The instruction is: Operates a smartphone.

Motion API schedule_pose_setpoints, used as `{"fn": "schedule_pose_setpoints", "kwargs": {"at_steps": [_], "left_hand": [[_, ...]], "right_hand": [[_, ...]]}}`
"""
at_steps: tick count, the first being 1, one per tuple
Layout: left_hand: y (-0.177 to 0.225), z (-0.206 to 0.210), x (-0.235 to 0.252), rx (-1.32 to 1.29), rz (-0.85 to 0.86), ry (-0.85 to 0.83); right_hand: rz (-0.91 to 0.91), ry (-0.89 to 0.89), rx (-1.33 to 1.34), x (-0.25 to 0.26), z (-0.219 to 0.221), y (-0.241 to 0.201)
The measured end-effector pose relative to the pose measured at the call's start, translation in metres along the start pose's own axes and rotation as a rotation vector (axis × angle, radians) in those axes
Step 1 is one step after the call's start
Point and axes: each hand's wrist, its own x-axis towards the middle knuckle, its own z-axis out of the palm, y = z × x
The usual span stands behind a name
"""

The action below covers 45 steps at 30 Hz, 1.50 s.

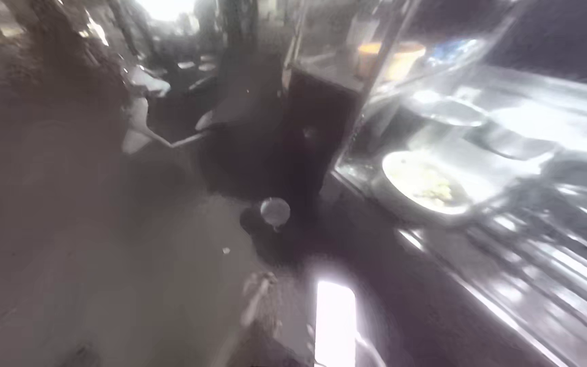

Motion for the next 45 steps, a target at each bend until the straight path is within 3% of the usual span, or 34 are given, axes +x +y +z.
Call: {"fn": "schedule_pose_setpoints", "kwargs": {"at_steps": [2,3,5,7,12,16,18,20,30,33,35,38,45], "left_hand": [[0.029,-0.010,-0.040,-0.012,-0.267,0.286],[0.017,-0.024,-0.061,-0.019,-0.230,0.380],[-0.028,-0.057,-0.105,-0.066,-0.067,0.442],[-0.064,-0.073,-0.155,-0.162,-0.073,0.531],[-0.078,-0.063,-0.238,-0.174,-0.266,0.635],[-0.078,-0.059,-0.275,-0.179,-0.301,0.670],[-0.081,-0.063,-0.281,-0.206,-0.195,0.696],[-0.089,-0.068,-0.286,-0.227,-0.091,0.717],[-0.082,-0.112,-0.293,-0.125,-0.144,0.829],[-0.082,-0.142,-0.289,-0.139,-0.140,0.812],[-0.057,-0.162,-0.283,-0.144,-0.147,0.798],[-0.058,-0.206,-0.272,-0.138,-0.024,0.786],[-0.032,-0.297,-0.250,-0.062,-0.026,0.769]], "right_hand": [[0.085,-0.060,0.031,-0.002,0.012,-0.003],[0.134,-0.112,0.051,0.002,0.014,0.001],[0.185,-0.209,0.091,0.003,0.021,0.013],[0.233,-0.199,0.139,-0.014,0.041,0.015],[0.338,-0.362,0.307,-0.047,0.076,0.024],[0.371,-0.489,0.048,-0.069,0.088,0.036],[0.276,-0.516,-0.280,-0.076,0.102,0.038],[0.162,-0.573,-0.407,-0.081,0.114,0.044],[0.185,-0.647,-0.345,-0.084,0.189,0.063],[0.192,-0.676,-0.298,-0.078,0.220,0.070],[0.179,-0.710,-0.292,-0.072,0.245,0.074],[0.167,-0.749,-0.301,-0.058,0.284,0.086],[0.165,-0.840,-0.393,-0.023,0.358,0.127]]}}
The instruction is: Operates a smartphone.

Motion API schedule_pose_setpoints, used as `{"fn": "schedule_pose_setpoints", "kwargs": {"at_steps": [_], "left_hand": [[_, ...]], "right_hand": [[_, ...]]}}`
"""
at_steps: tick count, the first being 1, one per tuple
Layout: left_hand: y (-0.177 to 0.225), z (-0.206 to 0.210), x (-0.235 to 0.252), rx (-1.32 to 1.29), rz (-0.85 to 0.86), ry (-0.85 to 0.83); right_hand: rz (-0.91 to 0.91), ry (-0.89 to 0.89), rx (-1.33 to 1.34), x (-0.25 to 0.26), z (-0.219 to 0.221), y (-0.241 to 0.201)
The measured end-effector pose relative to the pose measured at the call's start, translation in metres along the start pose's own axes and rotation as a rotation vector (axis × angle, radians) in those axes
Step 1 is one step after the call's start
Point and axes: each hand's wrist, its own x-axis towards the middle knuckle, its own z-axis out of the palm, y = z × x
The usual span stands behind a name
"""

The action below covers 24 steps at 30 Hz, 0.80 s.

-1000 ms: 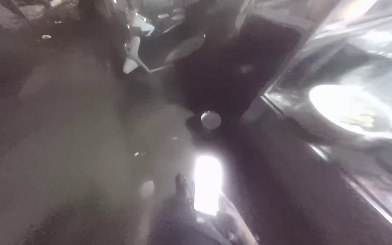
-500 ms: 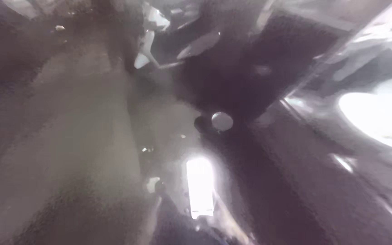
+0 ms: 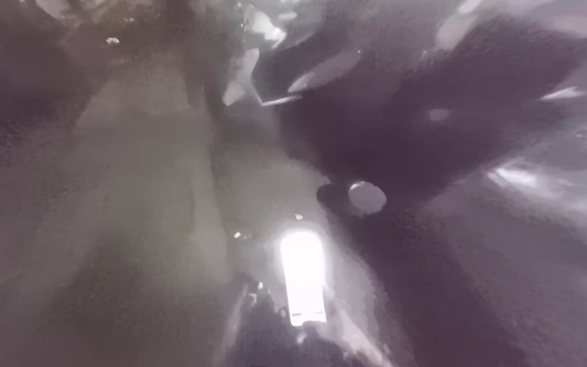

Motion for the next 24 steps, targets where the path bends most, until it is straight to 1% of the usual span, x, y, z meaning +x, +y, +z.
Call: {"fn": "schedule_pose_setpoints", "kwargs": {"at_steps": [2,3,5,7,8,9,11,12,13,14,15,16,17,18,20,21,22,23,24], "left_hand": [[-0.004,-0.019,0.022,0.004,0.038,-0.009],[-0.002,-0.028,0.029,-0.013,0.042,-0.009],[0.008,-0.041,0.036,-0.001,-0.005,0.039],[0.019,-0.053,0.040,0.077,-0.089,0.044],[0.027,-0.058,0.043,0.110,-0.158,0.024],[0.043,-0.058,0.046,0.119,-0.262,0.049],[0.096,-0.045,0.054,0.114,-0.604,0.163],[0.089,-0.048,0.057,0.058,-0.566,0.178],[0.065,-0.056,0.062,-0.045,-0.431,0.156],[0.042,-0.065,0.068,-0.141,-0.313,0.076],[0.016,-0.073,0.076,-0.165,-0.246,0.013],[0.009,-0.077,0.084,-0.096,-0.291,-0.004],[0.014,-0.078,0.089,0.010,-0.389,-0.017],[0.013,-0.082,0.095,0.151,-0.418,-0.035],[0.012,-0.089,0.102,0.391,-0.332,-0.042],[0.016,-0.089,0.110,0.451,-0.266,-0.047],[0.025,-0.087,0.118,0.424,-0.244,-0.033],[0.037,-0.083,0.126,0.329,-0.270,0.006],[0.058,-0.071,0.136,0.232,-0.319,0.094]], "right_hand": [[0.020,0.044,-0.141,0.019,0.010,0.001],[0.017,0.054,-0.162,0.028,0.016,0.001],[0.008,0.067,-0.152,0.047,0.028,0.000],[0.010,0.066,-0.114,0.065,0.036,-0.005],[0.017,0.065,-0.100,0.073,0.039,-0.006],[0.026,0.059,-0.112,0.081,0.041,-0.005],[0.045,0.042,-0.178,0.096,0.043,-0.005],[0.051,0.034,-0.209,0.103,0.045,-0.006],[0.053,0.027,-0.230,0.111,0.047,-0.008],[0.057,0.023,-0.240,0.119,0.049,-0.010],[0.064,0.023,-0.243,0.127,0.051,-0.013],[0.076,0.017,-0.234,0.136,0.054,-0.017],[0.098,0.003,-0.222,0.145,0.056,-0.023],[0.130,-0.015,-0.208,0.156,0.059,-0.031],[0.181,-0.081,-0.256,0.179,0.056,-0.029],[0.184,-0.105,-0.237,0.190,0.051,-0.020],[0.183,-0.091,-0.170,0.200,0.047,-0.007],[0.180,-0.103,-0.072,0.211,0.046,-0.001],[0.182,-0.131,-0.003,0.223,0.046,0.000]]}}
